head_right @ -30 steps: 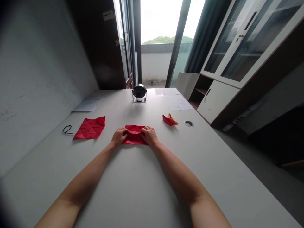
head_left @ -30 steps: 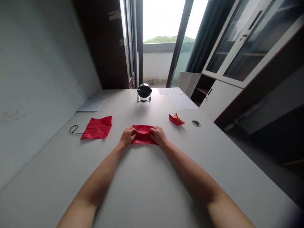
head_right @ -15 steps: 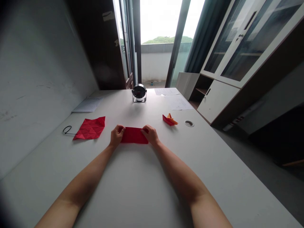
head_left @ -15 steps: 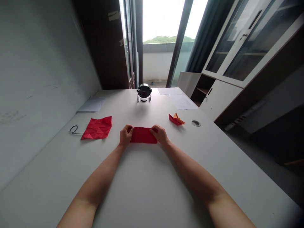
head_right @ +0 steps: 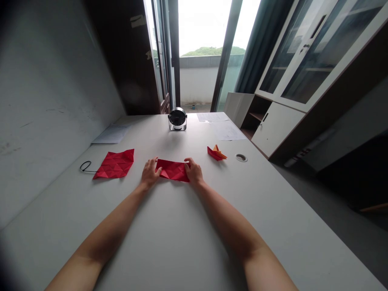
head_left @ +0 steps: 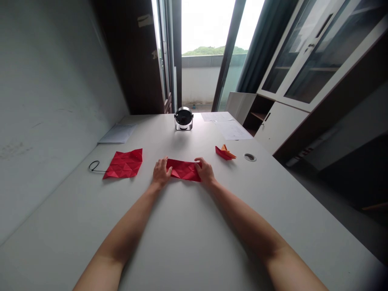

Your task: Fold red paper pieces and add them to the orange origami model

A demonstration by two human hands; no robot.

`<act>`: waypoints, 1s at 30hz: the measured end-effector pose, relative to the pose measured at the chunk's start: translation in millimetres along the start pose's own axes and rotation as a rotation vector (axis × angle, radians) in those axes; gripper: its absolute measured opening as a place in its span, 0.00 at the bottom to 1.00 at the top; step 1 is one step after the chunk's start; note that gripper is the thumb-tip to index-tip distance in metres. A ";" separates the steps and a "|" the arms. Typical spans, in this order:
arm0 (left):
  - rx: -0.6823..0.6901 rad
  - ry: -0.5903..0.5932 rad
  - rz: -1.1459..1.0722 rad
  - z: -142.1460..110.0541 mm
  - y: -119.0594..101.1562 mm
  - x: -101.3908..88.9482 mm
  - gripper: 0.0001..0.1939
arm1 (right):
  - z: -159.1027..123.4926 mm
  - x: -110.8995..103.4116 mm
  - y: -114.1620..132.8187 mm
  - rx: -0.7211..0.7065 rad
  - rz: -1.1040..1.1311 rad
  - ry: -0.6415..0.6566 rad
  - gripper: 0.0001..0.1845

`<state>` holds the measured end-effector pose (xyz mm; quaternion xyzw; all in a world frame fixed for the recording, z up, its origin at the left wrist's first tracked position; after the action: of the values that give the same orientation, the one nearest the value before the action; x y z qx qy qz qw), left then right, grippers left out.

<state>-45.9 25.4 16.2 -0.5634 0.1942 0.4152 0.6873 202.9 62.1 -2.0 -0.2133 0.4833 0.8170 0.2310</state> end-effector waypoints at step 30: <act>0.067 0.128 0.364 -10.5 -10.0 15.6 0.17 | -17.9 24.5 38.5 -0.603 -0.382 0.432 0.20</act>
<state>-26.8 20.9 7.9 -0.5212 0.3497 0.4893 0.6055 163.0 34.0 2.7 -0.5237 0.2114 0.8009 0.1991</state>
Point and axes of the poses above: each hand's wrist, its own z-axis towards the middle knuckle, its own x-axis out of the palm, y = z × x, the point moved 4 cm from there along z, towards the middle knuckle, and after that the axes turned 10 degrees about -x, right-handed, at the moved point
